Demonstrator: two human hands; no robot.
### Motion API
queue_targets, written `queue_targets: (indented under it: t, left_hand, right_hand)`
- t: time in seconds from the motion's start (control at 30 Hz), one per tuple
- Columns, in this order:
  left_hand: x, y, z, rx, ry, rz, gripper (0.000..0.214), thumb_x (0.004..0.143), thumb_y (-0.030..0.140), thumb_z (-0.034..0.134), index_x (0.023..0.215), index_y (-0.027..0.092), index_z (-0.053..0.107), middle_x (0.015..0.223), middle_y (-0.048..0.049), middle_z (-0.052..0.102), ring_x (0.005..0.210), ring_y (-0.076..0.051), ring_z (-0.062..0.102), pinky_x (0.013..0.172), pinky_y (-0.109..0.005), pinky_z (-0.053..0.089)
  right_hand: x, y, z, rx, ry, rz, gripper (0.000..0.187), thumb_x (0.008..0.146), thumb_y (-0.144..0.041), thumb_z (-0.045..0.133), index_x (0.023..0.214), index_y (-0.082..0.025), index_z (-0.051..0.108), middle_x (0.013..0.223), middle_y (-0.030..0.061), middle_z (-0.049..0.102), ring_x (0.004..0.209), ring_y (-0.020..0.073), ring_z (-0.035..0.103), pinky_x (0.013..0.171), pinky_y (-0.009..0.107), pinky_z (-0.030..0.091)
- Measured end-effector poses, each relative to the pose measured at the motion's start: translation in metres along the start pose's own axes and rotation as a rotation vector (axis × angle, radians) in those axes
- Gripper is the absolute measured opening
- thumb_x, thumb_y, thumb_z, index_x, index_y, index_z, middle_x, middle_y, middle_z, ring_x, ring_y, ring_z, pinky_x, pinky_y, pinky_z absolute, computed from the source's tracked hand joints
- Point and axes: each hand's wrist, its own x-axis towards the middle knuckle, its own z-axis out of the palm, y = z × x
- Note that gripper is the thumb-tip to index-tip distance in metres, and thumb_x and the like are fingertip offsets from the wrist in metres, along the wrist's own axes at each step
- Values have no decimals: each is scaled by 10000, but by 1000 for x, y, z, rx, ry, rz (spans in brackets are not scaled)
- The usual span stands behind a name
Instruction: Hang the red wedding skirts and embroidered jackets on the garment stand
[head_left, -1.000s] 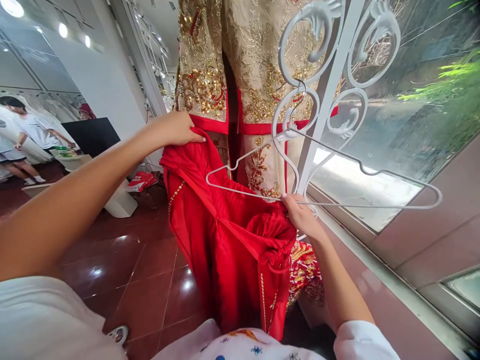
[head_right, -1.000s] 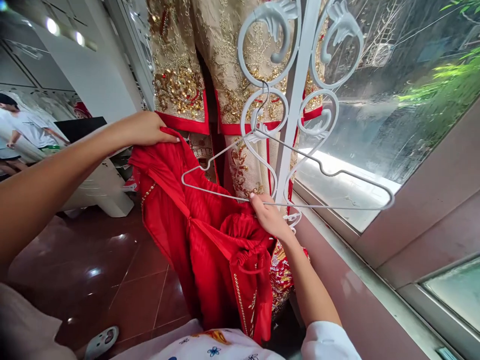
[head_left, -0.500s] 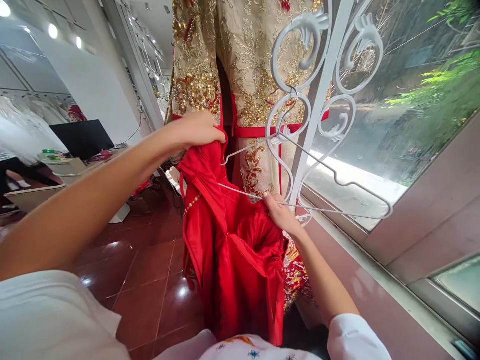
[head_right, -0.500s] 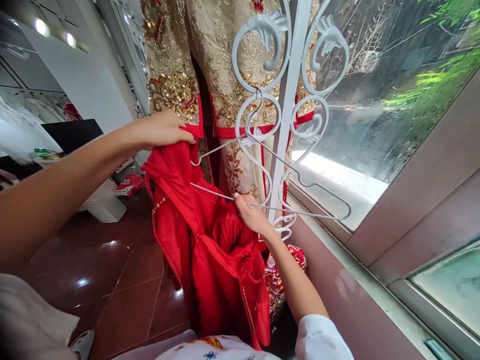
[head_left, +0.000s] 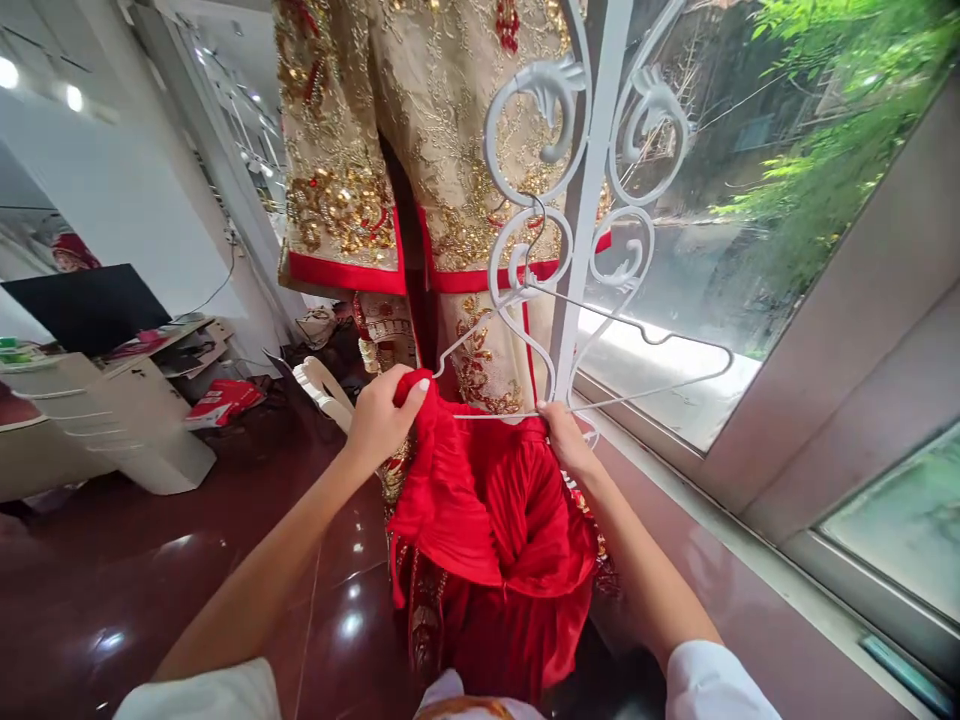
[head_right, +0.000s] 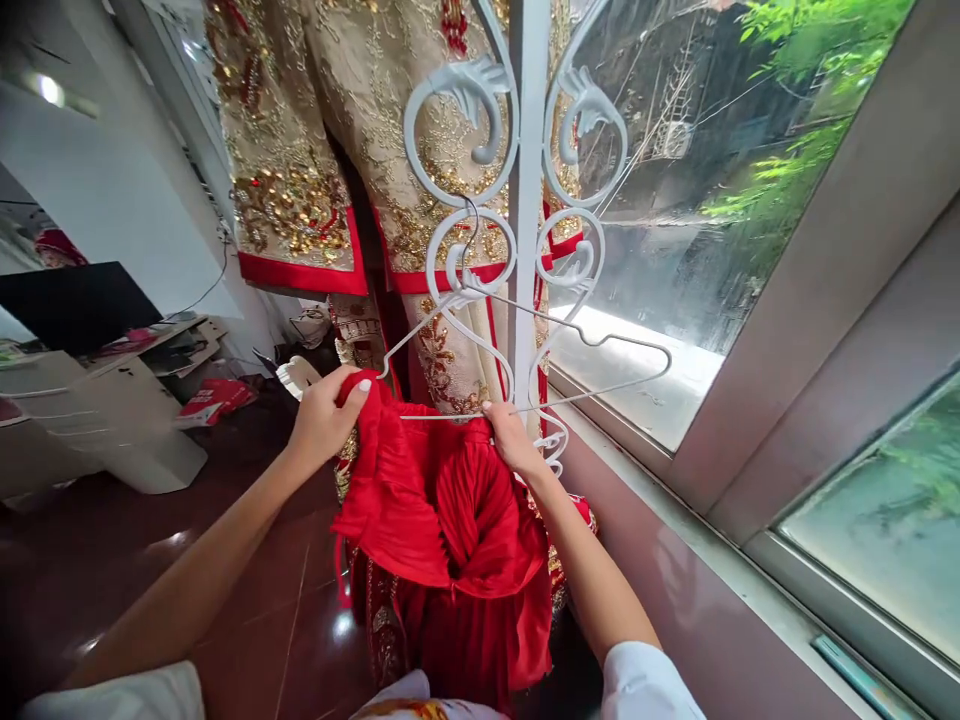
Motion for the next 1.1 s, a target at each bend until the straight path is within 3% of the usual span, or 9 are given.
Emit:
queue_targets:
  t: [0.1,0.17,0.27,0.33,0.53,0.67,0.83,0.93,1.1]
  left_hand:
    - [5,-6,2,71,12,-34,373,821,494,389,577,212,400,502,15,387,512,-145,384,554,-277,294]
    - [11,-10,-5,135,38,2,387,803,493,399,541,212,350,486,14,346,506,-146,360,556,-282,268]
    - [20,-17,-17,189,33,93,381,803,470,376,527,215,311,494,3,349,522,-161,371,567,-289,251]
    - [23,-20,-21,203,0,144,386,803,464,369,519,214,290,491,0,345,525,-166,371,567,-287,239]
    - [23,-22,-22,144,-20,174,412,805,465,368,500,206,270,465,4,309,493,-156,341,555,-274,227]
    - [22,-21,-21,131,-8,186,419,814,455,372,494,207,263,456,14,284,473,-140,305,549,-270,218]
    - [22,-21,-13,144,2,221,423,803,459,385,487,213,248,446,25,264,457,-124,267,535,-267,200]
    - [23,-26,-8,146,6,247,416,790,478,376,484,221,259,437,23,277,453,-127,294,524,-260,207]
    - [32,-38,-7,176,41,319,378,802,444,331,493,236,266,438,14,295,449,-146,327,504,-255,214]
  right_hand:
    - [-5,-12,-17,28,-129,-3,525,788,-672,343,548,-213,259,535,-43,240,523,94,239,500,236,272]
    - [-12,-26,-43,-27,-345,-9,526,737,-660,482,537,-194,342,525,-52,278,509,79,257,484,221,248]
    - [-22,-46,-87,-214,-642,28,396,628,-476,706,752,-136,543,657,-39,456,586,86,387,528,201,304]
    - [-24,-54,-105,-402,-674,49,332,650,-366,705,836,-130,563,727,-28,501,634,96,423,563,201,323]
    - [-36,-11,-89,-1096,-282,55,96,768,-202,576,845,-152,604,864,70,591,806,183,512,676,257,331]
    - [-83,51,-57,-942,-2,333,271,818,-128,457,1049,-187,584,1159,138,551,1076,250,484,816,316,354]
    - [-131,94,-34,-690,15,599,208,713,-26,416,746,-137,588,827,115,631,798,209,584,676,284,410]
    - [-113,76,-62,-507,49,663,198,665,-15,396,658,-132,556,568,29,545,556,137,527,546,233,405]
    - [-38,-19,-169,-366,149,628,176,649,-17,461,524,-141,463,425,-25,414,404,73,390,443,203,353]
